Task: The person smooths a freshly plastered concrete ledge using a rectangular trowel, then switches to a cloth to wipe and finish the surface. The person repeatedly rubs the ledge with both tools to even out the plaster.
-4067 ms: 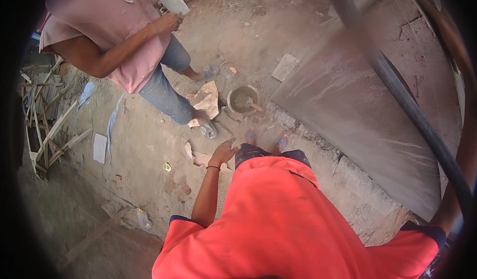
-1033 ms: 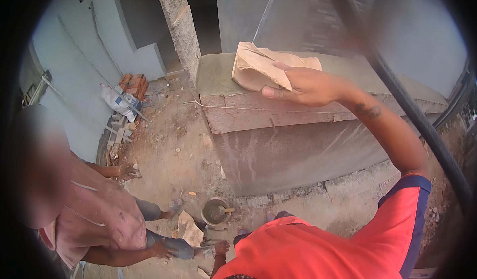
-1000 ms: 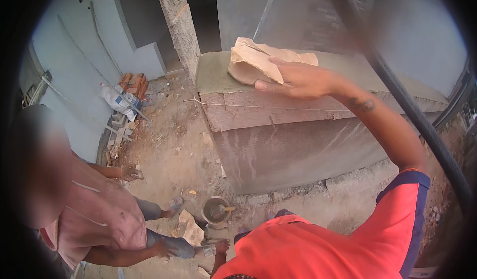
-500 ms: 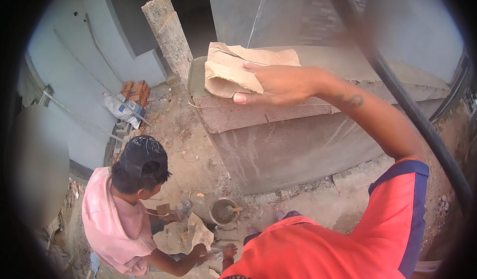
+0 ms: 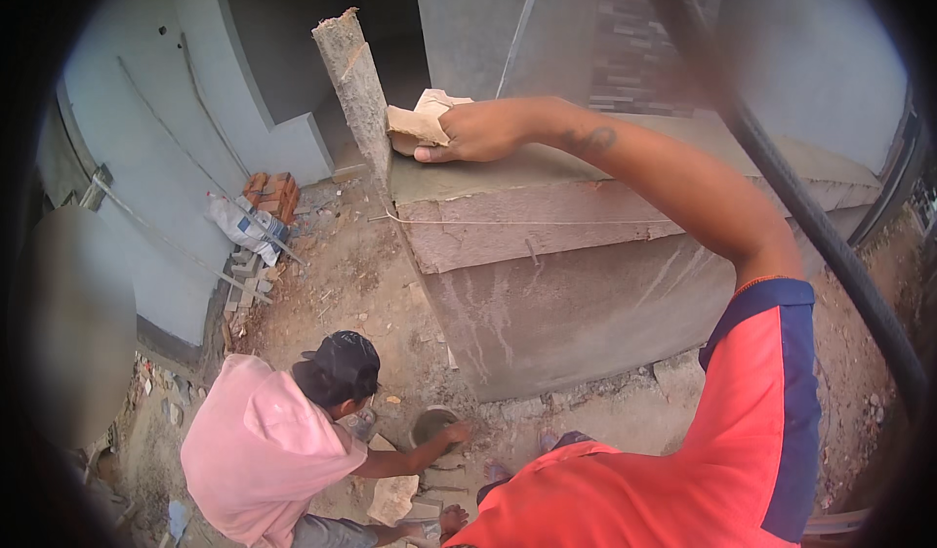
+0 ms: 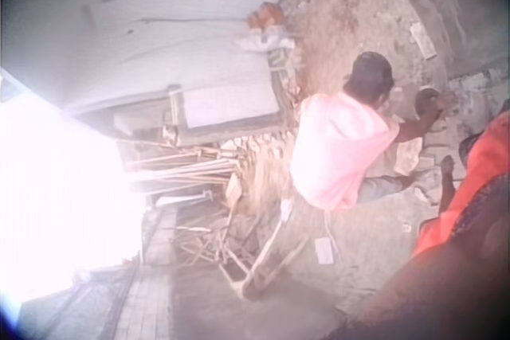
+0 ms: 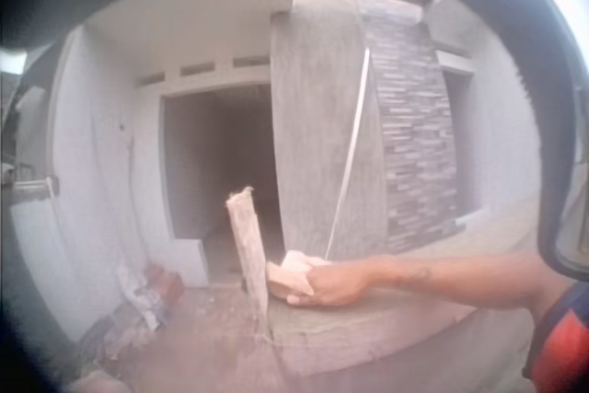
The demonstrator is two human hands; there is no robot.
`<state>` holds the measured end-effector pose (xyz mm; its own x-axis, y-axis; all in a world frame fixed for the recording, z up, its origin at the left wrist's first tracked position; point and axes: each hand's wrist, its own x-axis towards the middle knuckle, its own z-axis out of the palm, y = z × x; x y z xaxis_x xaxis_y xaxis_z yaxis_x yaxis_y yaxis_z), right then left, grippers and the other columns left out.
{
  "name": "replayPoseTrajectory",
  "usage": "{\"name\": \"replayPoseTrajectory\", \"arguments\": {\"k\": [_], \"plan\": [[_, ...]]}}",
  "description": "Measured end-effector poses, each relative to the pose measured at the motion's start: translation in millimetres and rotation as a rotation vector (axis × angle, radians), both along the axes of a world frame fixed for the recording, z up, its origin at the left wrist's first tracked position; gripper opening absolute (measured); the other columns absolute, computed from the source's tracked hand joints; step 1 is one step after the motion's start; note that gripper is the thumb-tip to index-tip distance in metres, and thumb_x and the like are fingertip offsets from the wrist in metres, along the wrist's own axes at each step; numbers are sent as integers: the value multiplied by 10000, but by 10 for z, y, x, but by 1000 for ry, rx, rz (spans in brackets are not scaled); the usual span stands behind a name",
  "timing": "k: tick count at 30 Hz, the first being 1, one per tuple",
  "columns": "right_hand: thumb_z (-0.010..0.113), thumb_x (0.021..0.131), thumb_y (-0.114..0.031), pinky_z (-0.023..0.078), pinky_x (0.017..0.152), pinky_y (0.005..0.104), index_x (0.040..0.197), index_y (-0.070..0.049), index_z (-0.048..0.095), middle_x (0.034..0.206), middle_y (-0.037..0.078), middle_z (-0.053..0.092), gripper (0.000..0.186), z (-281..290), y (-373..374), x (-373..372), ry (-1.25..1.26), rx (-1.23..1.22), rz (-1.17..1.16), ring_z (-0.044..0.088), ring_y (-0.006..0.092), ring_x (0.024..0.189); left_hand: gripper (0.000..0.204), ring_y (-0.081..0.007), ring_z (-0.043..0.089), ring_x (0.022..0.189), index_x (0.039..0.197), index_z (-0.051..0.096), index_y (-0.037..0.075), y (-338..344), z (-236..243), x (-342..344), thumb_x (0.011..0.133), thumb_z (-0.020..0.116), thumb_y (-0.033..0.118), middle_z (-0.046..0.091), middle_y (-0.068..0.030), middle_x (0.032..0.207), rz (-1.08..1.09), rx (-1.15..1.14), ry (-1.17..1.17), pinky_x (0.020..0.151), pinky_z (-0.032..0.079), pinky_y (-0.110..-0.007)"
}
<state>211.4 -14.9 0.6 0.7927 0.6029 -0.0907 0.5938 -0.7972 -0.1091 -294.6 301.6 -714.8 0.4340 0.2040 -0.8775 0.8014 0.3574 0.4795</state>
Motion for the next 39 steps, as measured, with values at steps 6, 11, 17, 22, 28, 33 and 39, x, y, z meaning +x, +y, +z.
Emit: {"name": "replayPoseTrajectory", "arguments": {"k": [6,11,17,22,28,33,39], "plan": [[358,1066,-682,521,806,491,846,39,641,823,169,633,805,93,125,-526,-39,34,55,646,342,843,177,-211,629,570,1031,663,46,30,-8,-69,914,531,35,663,-82,793,98,-72,4,395,375,-319],[478,1087,-477,458,1061,543,1117,57,653,1177,169,690,563,202,18,-1274,-139,128,469,652,414,1057,200,-277,689,716,1055,691,51,16,22,5,884,589,33,696,-104,875,47,-55,-51,553,511,-392],[486,910,-10,372,1189,551,1207,58,686,1409,93,636,364,490,-312,-1253,-862,41,-9,653,419,1100,218,-316,679,772,1042,701,61,-60,11,337,840,636,112,698,-123,891,0,27,-160,629,522,-445],[490,1077,-305,472,1019,508,1052,73,687,1068,241,712,428,371,-88,-509,-213,-11,-174,668,410,941,254,-349,671,819,1031,710,70,-106,61,334,803,675,178,700,-138,904,-260,304,-362,693,532,-489],[322,1114,-559,503,927,520,1034,99,657,990,270,701,743,120,132,-394,55,205,120,666,438,964,279,-385,662,841,994,725,88,-97,89,68,769,716,252,701,-142,891,-1008,1205,-1018,735,544,-531],[340,1105,-580,506,935,497,1268,108,611,1056,282,685,757,65,-274,-918,-71,52,94,660,439,1007,199,-380,661,832,913,733,100,-114,-3,-50,790,691,250,705,-142,879,-723,1108,-1121,723,543,-531],[317,1097,-609,533,930,474,1128,127,682,1050,263,696,822,-31,-428,-595,31,149,-211,672,386,1000,138,-380,666,764,854,723,123,-283,-3,-37,859,669,250,704,-129,806,-280,455,-400,672,518,-531]]}}
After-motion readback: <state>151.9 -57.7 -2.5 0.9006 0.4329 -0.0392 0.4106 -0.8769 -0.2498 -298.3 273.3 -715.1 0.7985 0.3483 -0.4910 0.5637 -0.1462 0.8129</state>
